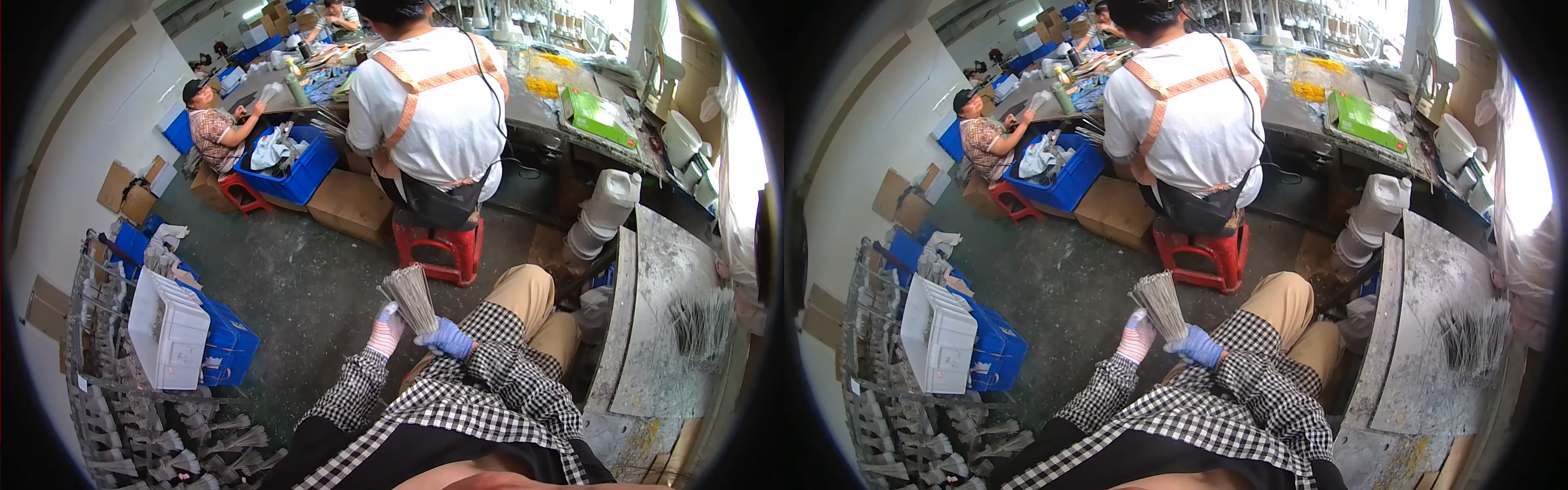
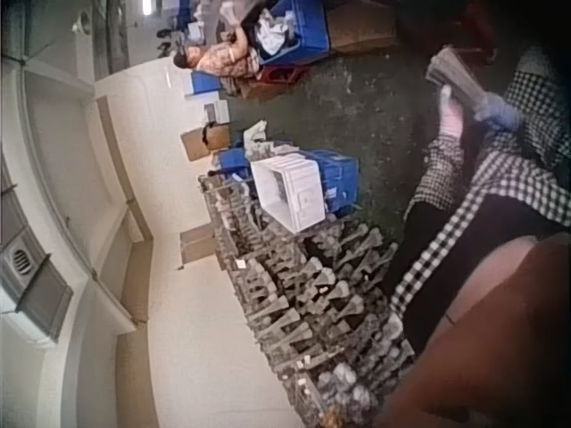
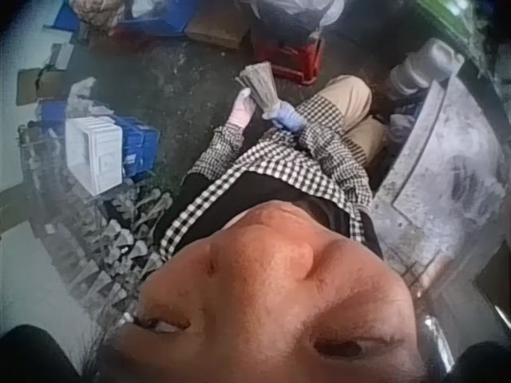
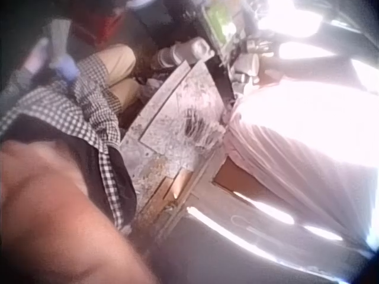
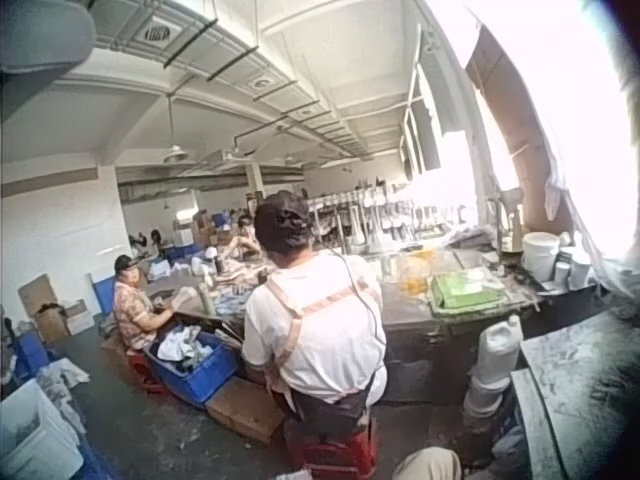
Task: Manually bundling and aligning a large group of thin wires or bristles using a circular tool or guide.
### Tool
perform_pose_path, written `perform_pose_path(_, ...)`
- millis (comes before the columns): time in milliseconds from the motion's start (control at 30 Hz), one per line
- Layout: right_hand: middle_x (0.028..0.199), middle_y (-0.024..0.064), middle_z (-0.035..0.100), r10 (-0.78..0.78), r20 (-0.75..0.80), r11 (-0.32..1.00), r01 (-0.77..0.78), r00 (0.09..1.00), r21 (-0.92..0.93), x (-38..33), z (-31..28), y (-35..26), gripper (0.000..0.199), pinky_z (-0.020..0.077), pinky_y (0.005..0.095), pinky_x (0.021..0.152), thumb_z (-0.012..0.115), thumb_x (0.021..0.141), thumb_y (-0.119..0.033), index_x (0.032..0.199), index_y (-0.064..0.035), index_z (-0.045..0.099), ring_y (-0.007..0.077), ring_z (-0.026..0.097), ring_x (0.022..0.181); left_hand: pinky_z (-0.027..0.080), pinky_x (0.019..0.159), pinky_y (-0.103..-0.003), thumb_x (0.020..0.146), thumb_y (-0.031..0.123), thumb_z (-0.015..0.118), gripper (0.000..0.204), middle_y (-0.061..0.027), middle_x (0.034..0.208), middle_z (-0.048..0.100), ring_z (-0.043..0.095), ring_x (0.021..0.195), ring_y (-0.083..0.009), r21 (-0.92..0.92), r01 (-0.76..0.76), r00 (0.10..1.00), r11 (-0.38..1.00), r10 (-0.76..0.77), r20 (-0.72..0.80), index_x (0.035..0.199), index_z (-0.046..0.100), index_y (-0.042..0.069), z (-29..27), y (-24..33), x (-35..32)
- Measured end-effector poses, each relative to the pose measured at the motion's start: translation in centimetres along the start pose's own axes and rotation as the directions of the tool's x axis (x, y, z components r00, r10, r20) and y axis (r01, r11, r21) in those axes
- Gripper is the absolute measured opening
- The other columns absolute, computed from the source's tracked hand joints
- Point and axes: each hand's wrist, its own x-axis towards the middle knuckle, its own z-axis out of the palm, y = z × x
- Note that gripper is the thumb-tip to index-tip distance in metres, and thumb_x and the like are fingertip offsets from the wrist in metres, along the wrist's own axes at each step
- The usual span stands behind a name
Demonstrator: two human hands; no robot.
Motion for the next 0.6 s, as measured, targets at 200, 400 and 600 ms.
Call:
perform_pose_path(200, 0.069, 0.0030, 0.056, -0.115, -0.006, 0.989, 0.115, 0.993, 0.097, 0.0, -0.2, -0.5, 0.031, 0.0377, 0.0267, 0.042, 0.077, 0.076, -0.016, 0.099, -0.0044, 0.059, 0.0116, 0.049, 0.049, 0.040, 0.106, -0.043, 0.082, 0.037, 0.075, 0.075, -0.0129, 0.136, 0.052, 0.053, 0.121, -0.0250, 0.433, 0.067, 0.987, 0.899, -0.122, 0.100, 0.141, 0.043, 0.006, -0.6, -1.0, 1.5)
perform_pose_path(400, 0.072, 0.0024, 0.058, -0.254, 0.006, 0.967, 0.254, 0.967, 0.019, 0.8, -0.2, -1.1, 0.027, 0.0379, 0.0250, 0.042, 0.075, 0.078, -0.014, 0.097, -0.0031, 0.060, 0.0090, 0.050, 0.050, 0.050, 0.096, -0.040, 0.075, 0.021, 0.081, 0.086, -0.0151, 0.117, 0.062, 0.062, 0.110, -0.0262, 0.471, 0.092, 0.966, 0.877, -0.193, 0.171, 0.144, 0.034, 0.003, 5.3, -1.1, 2.5)
perform_pose_path(600, 0.069, 0.0020, 0.057, -0.244, -0.115, 0.951, 0.261, 0.963, 0.164, 0.2, -1.1, 0.2, 0.021, 0.0372, 0.0246, 0.040, 0.074, 0.078, -0.010, 0.094, -0.0050, 0.060, 0.0103, 0.050, 0.047, 0.051, 0.085, -0.030, 0.082, 0.009, 0.071, 0.058, -0.0073, 0.089, 0.069, 0.067, 0.088, -0.0168, 0.775, -0.084, 0.984, 0.626, -0.070, 0.163, 0.132, 0.045, -0.004, 6.7, -2.4, 4.5)
